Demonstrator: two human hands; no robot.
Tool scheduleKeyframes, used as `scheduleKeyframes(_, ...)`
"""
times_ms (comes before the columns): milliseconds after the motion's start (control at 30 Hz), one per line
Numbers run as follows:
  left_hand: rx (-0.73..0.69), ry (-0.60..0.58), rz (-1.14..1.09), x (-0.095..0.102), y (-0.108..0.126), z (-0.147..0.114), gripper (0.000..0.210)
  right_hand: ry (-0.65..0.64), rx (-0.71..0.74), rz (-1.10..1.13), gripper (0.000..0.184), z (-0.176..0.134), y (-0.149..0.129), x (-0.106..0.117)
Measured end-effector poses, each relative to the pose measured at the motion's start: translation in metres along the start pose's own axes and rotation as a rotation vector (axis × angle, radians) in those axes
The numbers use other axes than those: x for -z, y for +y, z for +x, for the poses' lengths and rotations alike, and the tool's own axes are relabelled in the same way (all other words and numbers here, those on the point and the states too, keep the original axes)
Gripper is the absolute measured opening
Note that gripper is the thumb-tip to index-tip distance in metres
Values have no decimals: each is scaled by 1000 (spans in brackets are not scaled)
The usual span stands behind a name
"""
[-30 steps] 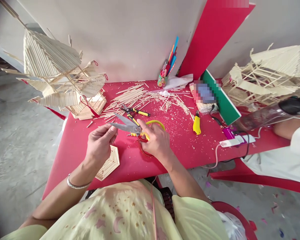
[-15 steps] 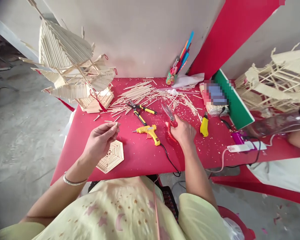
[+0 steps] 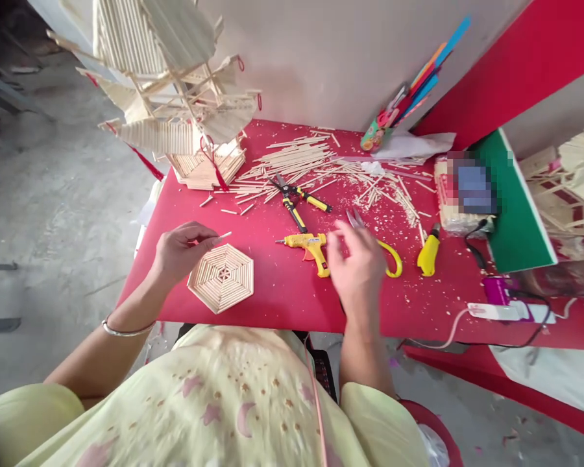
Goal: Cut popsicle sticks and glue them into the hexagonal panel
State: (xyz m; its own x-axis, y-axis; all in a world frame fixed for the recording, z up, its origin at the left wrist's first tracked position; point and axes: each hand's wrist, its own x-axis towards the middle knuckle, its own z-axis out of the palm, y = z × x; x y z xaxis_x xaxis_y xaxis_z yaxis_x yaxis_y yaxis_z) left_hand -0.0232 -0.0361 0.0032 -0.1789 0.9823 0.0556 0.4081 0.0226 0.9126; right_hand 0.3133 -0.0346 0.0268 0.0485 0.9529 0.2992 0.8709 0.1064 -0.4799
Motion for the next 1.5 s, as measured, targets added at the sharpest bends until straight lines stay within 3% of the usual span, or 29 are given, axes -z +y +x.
scheduleKeyframes(100,-39,-68,134,12,-19,-5,15,-264,219,353,29,-3,-62,-44)
scheduleKeyframes(200,-48,-76,173,17,-31,-8,16,-437,343,392,27,1,-103,-93)
scheduleKeyframes(300,-52,-87,229,19,-39,-6,20,-523,389,271,32,6,-120,-126)
scheduleKeyframes(433,-30,-136,317,21,-51,-3,22,-575,384,237,27,8,-120,-147)
scheduleKeyframes(700,-22,-165,405,18,-65,0,24,-553,373,264,23,5,-113,-163)
scheduleKeyframes(1500,-30,-186,445,18,-63,1,22,-520,400,190,27,2,-114,-162)
